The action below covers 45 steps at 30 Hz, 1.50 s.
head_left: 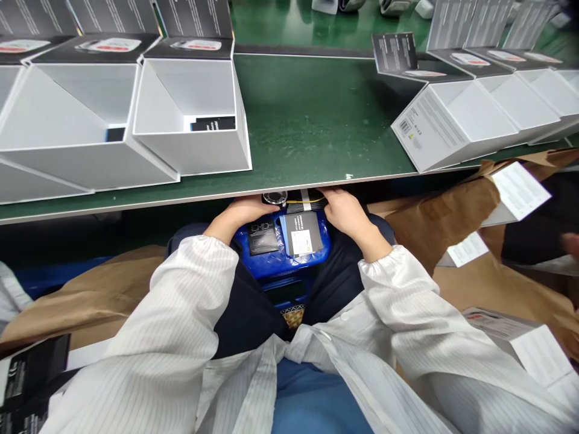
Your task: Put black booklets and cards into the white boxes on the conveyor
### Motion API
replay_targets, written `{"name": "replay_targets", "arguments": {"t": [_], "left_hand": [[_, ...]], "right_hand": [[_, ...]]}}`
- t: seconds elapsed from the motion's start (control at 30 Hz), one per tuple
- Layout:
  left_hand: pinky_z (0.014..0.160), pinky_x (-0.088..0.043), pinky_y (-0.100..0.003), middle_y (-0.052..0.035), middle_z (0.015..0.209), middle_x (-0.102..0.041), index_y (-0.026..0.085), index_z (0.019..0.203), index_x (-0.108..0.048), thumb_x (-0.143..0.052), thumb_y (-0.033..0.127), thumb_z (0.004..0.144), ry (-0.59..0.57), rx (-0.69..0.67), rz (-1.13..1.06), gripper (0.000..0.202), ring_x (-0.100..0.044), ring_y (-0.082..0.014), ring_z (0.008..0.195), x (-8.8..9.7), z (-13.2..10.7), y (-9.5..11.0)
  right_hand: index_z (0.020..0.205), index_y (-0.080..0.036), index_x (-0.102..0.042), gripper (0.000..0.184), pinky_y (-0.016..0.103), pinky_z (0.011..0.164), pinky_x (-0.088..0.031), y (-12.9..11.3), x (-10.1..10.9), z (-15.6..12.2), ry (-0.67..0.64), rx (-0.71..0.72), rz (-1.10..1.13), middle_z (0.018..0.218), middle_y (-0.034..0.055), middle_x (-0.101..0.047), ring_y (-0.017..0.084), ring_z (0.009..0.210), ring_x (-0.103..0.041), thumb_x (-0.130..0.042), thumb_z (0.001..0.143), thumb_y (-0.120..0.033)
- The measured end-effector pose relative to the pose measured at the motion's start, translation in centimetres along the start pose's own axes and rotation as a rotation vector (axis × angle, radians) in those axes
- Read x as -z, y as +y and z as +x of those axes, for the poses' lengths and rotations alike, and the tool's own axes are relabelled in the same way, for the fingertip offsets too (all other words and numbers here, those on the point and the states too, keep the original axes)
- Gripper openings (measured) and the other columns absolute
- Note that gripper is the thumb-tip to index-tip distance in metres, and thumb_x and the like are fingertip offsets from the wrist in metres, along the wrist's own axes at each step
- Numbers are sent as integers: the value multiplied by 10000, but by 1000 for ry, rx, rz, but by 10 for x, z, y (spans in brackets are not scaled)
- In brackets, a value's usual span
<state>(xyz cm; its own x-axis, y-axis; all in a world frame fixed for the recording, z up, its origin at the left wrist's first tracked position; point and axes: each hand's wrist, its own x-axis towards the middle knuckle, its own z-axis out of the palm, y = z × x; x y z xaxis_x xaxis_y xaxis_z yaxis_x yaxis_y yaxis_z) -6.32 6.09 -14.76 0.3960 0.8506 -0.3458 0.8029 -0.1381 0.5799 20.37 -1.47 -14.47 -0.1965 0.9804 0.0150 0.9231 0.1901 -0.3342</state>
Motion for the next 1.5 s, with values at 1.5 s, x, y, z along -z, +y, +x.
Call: {"name": "replay_targets", "arguments": {"t": [1.5], "left_hand": [[1200,-266,-424,-38,1386,-598,281,1389,-516,-684,414,730,28,-136,128,694,-404,-331,1407,6,-20,-11]], "right_hand": [[1467,-179,-460,808,462,1229,-239,13,-43,22,7,73,353,1459,81,-505,238,1417,-370,-443,676,-14]]}}
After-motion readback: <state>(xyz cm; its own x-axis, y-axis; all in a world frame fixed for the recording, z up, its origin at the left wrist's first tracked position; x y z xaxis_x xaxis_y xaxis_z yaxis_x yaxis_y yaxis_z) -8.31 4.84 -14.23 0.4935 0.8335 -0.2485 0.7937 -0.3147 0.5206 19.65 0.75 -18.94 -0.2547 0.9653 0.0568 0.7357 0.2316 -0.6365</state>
